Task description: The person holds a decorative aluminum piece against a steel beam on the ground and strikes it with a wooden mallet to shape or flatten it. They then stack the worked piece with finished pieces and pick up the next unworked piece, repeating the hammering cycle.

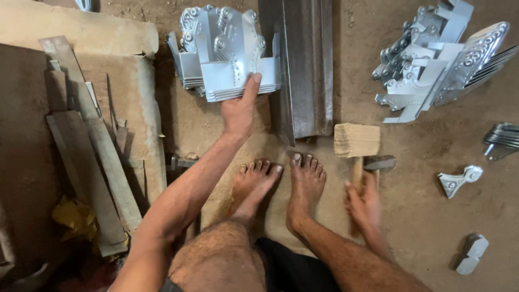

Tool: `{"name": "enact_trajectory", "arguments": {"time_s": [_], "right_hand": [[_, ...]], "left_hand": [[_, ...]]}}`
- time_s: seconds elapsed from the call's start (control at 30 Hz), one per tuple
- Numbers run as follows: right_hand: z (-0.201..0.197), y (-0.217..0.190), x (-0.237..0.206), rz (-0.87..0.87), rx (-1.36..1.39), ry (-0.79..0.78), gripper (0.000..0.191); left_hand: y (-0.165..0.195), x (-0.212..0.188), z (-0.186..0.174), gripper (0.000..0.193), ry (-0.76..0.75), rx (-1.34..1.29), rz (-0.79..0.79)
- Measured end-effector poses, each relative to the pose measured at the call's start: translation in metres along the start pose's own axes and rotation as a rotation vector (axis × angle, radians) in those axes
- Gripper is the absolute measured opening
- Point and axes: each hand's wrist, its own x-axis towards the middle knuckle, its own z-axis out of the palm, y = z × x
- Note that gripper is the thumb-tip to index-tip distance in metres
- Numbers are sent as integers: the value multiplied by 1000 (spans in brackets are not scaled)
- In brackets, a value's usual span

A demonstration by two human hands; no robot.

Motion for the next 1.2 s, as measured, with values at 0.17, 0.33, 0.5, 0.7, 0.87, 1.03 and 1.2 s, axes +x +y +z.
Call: {"name": "enact_trajectory", "arguments": {"time_s": [0.17, 0.33, 0.5, 0.7, 0.87, 1.03, 1.2], "right_hand": [[-9, -78, -25, -558, -23, -37, 57], [34, -110, 11, -273, 220, -196, 32], [68, -98, 60, 38, 616, -484, 40], [56, -100, 55, -105, 331, -266, 38], [0, -122, 12, -690, 369, -23, 47], [0, -113, 20, -1031, 423, -76, 56], [19, -125, 58, -679, -388, 213, 36]], "left_hand": [[4, -9, 5, 32, -151, -510, -381], [-9, -10, 15, 31, -129, -504, -382], [-15, -8, 14, 30, -109, -487, -365], [-14, -9, 13, 28, -121, -495, -344], [-12, -8, 14, 29, -115, -490, -340], [-7, -10, 16, 31, -113, -476, -337], [-7, -9, 17, 33, -75, -456, -343]]}}
